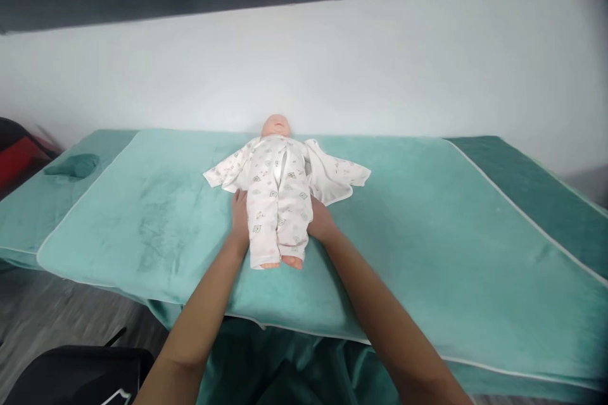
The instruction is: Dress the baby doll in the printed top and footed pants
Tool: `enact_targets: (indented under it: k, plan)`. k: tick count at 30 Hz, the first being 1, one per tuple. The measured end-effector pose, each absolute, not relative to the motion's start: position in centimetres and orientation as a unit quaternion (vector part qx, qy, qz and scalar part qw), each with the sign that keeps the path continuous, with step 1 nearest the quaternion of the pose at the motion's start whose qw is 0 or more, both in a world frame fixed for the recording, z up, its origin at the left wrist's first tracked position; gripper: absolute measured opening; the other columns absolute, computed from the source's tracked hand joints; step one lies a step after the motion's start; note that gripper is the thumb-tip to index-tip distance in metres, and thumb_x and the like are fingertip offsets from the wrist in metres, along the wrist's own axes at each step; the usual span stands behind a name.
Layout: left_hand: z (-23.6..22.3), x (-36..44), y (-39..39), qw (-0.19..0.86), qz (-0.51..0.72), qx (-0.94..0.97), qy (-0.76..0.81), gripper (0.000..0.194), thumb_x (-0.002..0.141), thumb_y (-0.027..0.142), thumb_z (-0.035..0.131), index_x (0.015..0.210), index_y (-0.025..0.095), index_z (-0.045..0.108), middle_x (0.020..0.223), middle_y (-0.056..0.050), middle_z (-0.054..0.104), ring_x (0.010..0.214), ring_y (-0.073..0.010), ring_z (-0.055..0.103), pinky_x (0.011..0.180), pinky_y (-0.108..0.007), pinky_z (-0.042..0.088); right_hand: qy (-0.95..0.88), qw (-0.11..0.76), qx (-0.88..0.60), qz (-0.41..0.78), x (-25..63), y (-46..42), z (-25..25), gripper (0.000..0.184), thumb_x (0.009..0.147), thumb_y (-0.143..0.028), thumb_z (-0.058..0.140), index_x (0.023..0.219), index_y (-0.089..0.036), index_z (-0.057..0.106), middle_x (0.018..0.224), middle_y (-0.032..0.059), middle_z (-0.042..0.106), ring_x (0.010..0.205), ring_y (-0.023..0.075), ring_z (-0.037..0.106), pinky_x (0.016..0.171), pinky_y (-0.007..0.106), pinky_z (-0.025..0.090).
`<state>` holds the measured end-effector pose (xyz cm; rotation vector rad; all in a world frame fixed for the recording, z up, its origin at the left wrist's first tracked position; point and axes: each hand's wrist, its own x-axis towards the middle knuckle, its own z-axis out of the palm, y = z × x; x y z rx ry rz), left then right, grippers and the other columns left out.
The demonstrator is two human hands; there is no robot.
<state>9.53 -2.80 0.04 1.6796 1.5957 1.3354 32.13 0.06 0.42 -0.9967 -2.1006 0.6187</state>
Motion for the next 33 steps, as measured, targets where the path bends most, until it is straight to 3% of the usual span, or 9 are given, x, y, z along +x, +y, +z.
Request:
enact_targets:
  k: [3,10,15,18,20,22,25,30,33]
  plan:
    - [0.3,9.1,-3.4,0.117,0.392,0.665,0.625,0.026,0.098,0.039,0.052,0.100,0.020,0.069,0.111,-0.015,0.068,0.122,-0.0382,0.055,0.118,-0.055,0.030,-0.840,0.334,-0.387,0.182,32.0,0.3,0.1,0.028,0.092,-0.034,0.054,0.106,-0.024,0.076,0.105,0.0131,0.073,0.120,0.0355,0.060,0.103,0.054,0.051]
    - [0.5,7.0,-7.5,-0.017,0.248,0.748,0.616,0.021,0.096,0.025,0.051,0.094,0.023,0.072,0.108,-0.013,0.069,0.108,-0.0329,0.057,0.099,-0.051,0.042,-0.870,0.280,-0.402,0.066,33.7,-1.7,-1.3,0.022,0.093,-0.019,0.053,0.082,-0.020,0.072,0.088,0.0098,0.068,0.090,0.0272,0.059,0.085,0.041,0.052]
    - [0.5,6.5,-8.4,-0.016,0.195,0.771,0.606,0.018,0.090,0.020,0.054,0.087,0.023,0.071,0.095,-0.011,0.069,0.097,-0.0296,0.061,0.088,-0.046,0.046,-0.867,0.294,-0.394,0.083,34.9,-4.7,-1.2,0.027,0.088,-0.007,0.049,0.079,-0.021,0.071,0.093,0.0098,0.070,0.089,0.0263,0.059,0.083,0.040,0.050]
    - [0.6,5.7,-7.5,0.040,0.228,0.757,0.610,0.020,0.086,0.014,0.052,0.084,0.023,0.070,0.094,-0.008,0.070,0.098,-0.0267,0.064,0.089,-0.044,0.048,-0.818,0.353,-0.424,0.162,36.0,-4.7,-1.1,0.023,0.092,-0.016,0.050,0.092,-0.024,0.071,0.095,0.0080,0.071,0.090,0.0262,0.062,0.082,0.040,0.052]
    - [0.6,4.7,-6.5,0.045,0.274,0.737,0.616,0.027,0.086,0.011,0.049,0.094,0.023,0.071,0.107,-0.007,0.071,0.109,-0.0250,0.063,0.098,-0.042,0.048,-0.731,0.417,-0.511,0.178,37.2,-3.5,-1.1,0.021,0.095,-0.031,0.054,0.107,-0.024,0.069,0.103,0.0093,0.071,0.095,0.0274,0.064,0.086,0.042,0.053]
    - [0.7,3.5,-5.4,0.007,0.318,0.694,0.645,0.030,0.089,0.016,0.050,0.109,0.022,0.071,0.125,-0.010,0.067,0.122,-0.0268,0.057,0.107,-0.044,0.045,-0.637,0.451,-0.611,0.131,38.6,-1.5,-1.1,0.036,0.094,-0.044,0.056,0.120,-0.020,0.064,0.117,0.0145,0.068,0.108,0.0309,0.062,0.096,0.047,0.051]
    - [0.6,2.5,-3.8,-0.061,0.340,0.608,0.715,0.036,0.092,0.030,0.056,0.124,0.018,0.067,0.136,-0.017,0.059,0.130,-0.0344,0.050,0.111,-0.049,0.041,-0.602,0.416,-0.676,0.087,40.0,1.6,-0.7,0.049,0.093,-0.047,0.055,0.129,-0.015,0.059,0.131,0.0216,0.063,0.124,0.0346,0.056,0.107,0.051,0.042]
    - [0.6,2.7,-1.6,-0.095,0.264,0.600,0.750,0.046,0.093,0.032,0.056,0.137,0.020,0.060,0.139,-0.019,0.059,0.130,-0.0403,0.049,0.104,-0.055,0.040,-0.580,0.335,-0.726,0.156,39.9,5.0,1.2,0.055,0.088,-0.058,0.062,0.126,-0.017,0.060,0.117,0.0161,0.071,0.106,0.0322,0.064,0.091,0.042,0.048]
    - [0.7,2.9,-0.8,-0.095,0.226,0.618,0.747,0.036,0.096,0.031,0.052,0.128,0.021,0.064,0.130,-0.019,0.065,0.126,-0.0401,0.052,0.099,-0.055,0.039,-0.583,0.278,-0.724,0.244,39.7,6.5,2.7,0.037,0.077,-0.051,0.074,0.095,-0.020,0.065,0.091,0.0097,0.071,0.090,0.0293,0.064,0.077,0.036,0.046]
